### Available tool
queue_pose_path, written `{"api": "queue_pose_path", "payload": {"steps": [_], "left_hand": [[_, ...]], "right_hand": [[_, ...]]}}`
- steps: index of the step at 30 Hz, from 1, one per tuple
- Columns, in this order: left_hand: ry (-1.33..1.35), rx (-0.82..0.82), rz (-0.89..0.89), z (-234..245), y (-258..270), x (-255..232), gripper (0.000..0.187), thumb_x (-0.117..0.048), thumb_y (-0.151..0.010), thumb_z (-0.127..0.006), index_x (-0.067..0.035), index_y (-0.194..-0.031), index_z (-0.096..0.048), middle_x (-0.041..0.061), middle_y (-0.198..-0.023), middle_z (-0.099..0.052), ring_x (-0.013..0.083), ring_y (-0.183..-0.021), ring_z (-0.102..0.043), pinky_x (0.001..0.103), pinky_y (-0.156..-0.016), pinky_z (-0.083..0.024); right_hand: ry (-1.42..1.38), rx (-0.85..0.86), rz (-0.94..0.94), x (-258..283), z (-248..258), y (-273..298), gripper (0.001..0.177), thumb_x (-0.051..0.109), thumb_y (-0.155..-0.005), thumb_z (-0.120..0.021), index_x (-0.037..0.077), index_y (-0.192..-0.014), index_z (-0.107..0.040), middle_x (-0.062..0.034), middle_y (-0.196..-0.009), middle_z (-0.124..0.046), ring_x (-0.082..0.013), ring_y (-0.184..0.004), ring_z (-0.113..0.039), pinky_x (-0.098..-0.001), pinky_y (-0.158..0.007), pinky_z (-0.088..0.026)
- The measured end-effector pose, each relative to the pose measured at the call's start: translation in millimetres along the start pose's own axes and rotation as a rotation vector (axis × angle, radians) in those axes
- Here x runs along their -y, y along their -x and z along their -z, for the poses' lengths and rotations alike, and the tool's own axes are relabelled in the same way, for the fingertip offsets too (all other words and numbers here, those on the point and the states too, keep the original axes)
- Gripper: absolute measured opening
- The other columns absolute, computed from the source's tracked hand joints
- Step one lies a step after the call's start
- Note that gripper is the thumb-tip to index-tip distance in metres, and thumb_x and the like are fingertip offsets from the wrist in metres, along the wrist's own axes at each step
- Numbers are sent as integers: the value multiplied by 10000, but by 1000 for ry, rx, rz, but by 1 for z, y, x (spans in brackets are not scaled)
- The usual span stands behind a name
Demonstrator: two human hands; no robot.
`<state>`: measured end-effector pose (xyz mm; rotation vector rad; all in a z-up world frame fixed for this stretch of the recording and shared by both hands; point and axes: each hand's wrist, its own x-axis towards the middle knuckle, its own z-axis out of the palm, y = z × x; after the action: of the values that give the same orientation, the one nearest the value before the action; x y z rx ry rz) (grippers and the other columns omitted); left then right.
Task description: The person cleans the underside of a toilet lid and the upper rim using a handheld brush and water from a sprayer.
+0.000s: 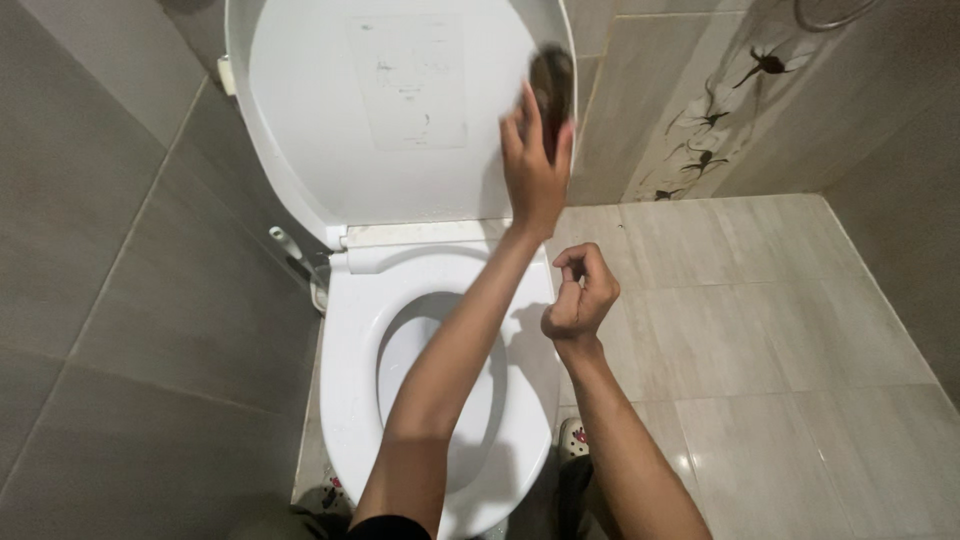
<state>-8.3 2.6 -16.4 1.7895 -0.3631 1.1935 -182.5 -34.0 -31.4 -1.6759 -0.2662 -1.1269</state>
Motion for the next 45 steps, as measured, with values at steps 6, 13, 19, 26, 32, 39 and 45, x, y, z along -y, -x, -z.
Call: {"api": "queue_pose_path", "payload": {"steps": [6, 13, 19, 26, 32, 39, 45], "left_hand": [[-14, 273, -45, 36, 81, 39, 811, -291, -1008, -704, -38, -1629, -248, 186, -1218, -510, 325, -1068, -587, 412, -888, -540], [20, 318, 1, 37, 79, 46, 827, -312, -978, -707, -6, -1600, -255, 200, -1251, -508, 343, -1071, -608, 413, -853, -555], [131, 135, 70, 21, 30, 13, 749, -297, -1007, -691, -35, -1602, -319, 152, -1280, -526, 282, -1095, -640, 374, -887, -578], [155, 70, 30, 20, -5, 0, 739, -287, -1012, -690, -34, -1593, -309, 157, -1305, -508, 270, -1123, -641, 350, -893, -593], [96, 319, 196, 45, 45, -2, 748, -255, -973, -703, 8, -1551, -306, 212, -1285, -495, 333, -1089, -628, 416, -885, -568], [69, 384, 261, 56, 80, 0, 708, -242, -977, -689, 45, -1504, -313, 270, -1308, -462, 443, -1094, -603, 454, -880, -552], [102, 290, 215, 40, 42, -11, 740, -233, -971, -685, 43, -1538, -300, 245, -1306, -495, 355, -1044, -650, 407, -813, -586]], "right_hand": [[13, 101, -5, 4, -6, 3, 149, 2, -721, -400, -10, -764, -543, -107, -630, -458, -184, -540, -423, -326, -535, -345], [3, 341, 197, 19, -20, 11, 142, 26, -719, -437, -12, -784, -557, -170, -685, -556, -318, -589, -561, -409, -589, -486], [-18, 329, 242, 24, -25, 15, 152, 19, -648, -432, 5, -747, -546, -139, -625, -523, -275, -529, -515, -381, -539, -448], [-16, 306, 202, 26, -17, 10, 228, 3, -603, -410, -3, -770, -565, -113, -593, -487, -233, -489, -441, -365, -504, -392], [-61, 289, 234, 21, -22, 16, 202, 12, -620, -410, 22, -751, -564, -105, -619, -576, -230, -500, -526, -345, -516, -445], [-52, 265, 293, 31, -19, 12, 206, 39, -664, -454, -5, -823, -578, -154, -710, -586, -313, -612, -594, -394, -617, -499], [-33, 248, 280, 24, -20, 13, 228, 24, -613, -442, -11, -792, -578, -122, -606, -494, -259, -507, -480, -377, -525, -415]]}}
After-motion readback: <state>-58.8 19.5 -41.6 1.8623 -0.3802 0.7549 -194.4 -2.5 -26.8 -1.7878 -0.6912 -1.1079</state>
